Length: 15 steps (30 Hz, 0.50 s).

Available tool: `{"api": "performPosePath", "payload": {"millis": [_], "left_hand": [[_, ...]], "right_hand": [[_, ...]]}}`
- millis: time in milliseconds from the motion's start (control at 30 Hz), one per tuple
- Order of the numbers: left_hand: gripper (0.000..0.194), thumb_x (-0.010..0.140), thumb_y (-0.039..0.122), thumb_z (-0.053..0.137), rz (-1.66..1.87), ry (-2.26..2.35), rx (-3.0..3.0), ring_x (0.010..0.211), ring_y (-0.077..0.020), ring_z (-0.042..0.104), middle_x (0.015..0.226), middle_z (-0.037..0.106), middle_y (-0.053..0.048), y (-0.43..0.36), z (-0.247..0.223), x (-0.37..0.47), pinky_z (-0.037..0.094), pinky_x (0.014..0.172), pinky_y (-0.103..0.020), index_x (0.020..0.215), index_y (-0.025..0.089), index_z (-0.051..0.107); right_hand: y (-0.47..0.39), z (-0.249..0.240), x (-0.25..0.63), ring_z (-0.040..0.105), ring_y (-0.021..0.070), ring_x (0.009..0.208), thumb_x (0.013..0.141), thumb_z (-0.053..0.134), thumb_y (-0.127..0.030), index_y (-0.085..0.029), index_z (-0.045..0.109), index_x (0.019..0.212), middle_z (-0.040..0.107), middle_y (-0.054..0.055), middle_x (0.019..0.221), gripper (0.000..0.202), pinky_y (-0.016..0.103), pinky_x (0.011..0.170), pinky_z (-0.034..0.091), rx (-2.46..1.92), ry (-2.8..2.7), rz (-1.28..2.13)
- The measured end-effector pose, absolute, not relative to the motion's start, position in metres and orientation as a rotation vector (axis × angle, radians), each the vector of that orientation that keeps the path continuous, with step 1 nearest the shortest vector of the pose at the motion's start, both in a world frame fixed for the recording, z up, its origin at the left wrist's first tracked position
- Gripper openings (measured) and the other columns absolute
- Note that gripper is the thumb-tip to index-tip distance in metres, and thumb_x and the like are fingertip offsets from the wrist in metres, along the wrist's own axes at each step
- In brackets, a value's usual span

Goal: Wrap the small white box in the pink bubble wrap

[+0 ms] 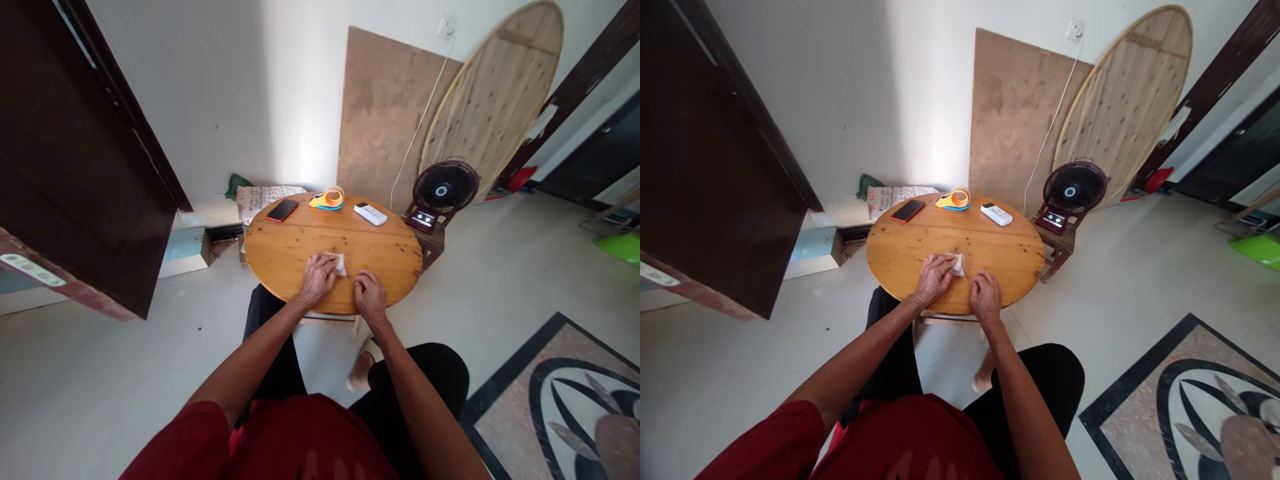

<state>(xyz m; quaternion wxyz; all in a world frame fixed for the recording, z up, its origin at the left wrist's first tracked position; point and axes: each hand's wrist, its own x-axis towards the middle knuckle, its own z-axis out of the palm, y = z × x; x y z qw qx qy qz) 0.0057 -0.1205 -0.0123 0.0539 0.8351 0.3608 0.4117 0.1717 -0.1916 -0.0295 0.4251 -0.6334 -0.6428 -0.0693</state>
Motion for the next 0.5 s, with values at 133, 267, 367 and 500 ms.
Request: {"api": "performPosePath", "payload": {"millis": [133,267,367,500], "left_hand": [[0.032,0.082,0.014,0.052,1.256,1.102,2.549,0.107,-0.0237,0.05,0.117,0.063,-0.005,-0.1203,-0.0129,0.0057,0.04,0.091,-0.04,0.111,0.021,0.064],[0.031,0.083,0.015,0.051,1.246,1.103,2.57,0.108,-0.0246,0.05,0.118,0.063,-0.005,-0.1194,-0.0142,0.0057,0.04,0.09,-0.041,0.111,0.021,0.064],[0.032,0.082,0.015,0.052,1.243,1.114,2.574,0.107,-0.0254,0.05,0.119,0.063,-0.005,-0.1191,-0.0147,0.0062,0.04,0.089,-0.041,0.111,0.021,0.064],[0.032,0.082,0.015,0.052,1.229,1.113,2.563,0.107,-0.0258,0.05,0.119,0.063,-0.005,-0.1198,-0.0141,0.0073,0.04,0.09,-0.042,0.111,0.022,0.065]], "right_hand": [[-0.1909,-0.029,0.1706,0.058,0.0216,0.099,0.078,0.048,-0.013,-0.016,0.067,0.08,0.066,0.011,0.105,0.02,0.036,0.091,0.044,-1.597,-1.634,-0.209],[-0.1919,-0.0283,0.1699,0.058,0.021,0.099,0.078,0.048,-0.012,-0.017,0.067,0.081,0.066,0.01,0.106,0.02,0.035,0.092,0.044,-1.62,-1.63,-0.209],[-0.1929,-0.0274,0.1692,0.058,0.021,0.099,0.078,0.048,-0.013,-0.017,0.067,0.082,0.066,0.01,0.106,0.02,0.035,0.091,0.044,-1.638,-1.632,-0.206],[-0.1921,-0.0289,0.1697,0.058,0.0216,0.098,0.078,0.049,-0.013,-0.017,0.068,0.081,0.066,0.01,0.106,0.019,0.036,0.091,0.044,-1.639,-1.639,-0.224]]}}
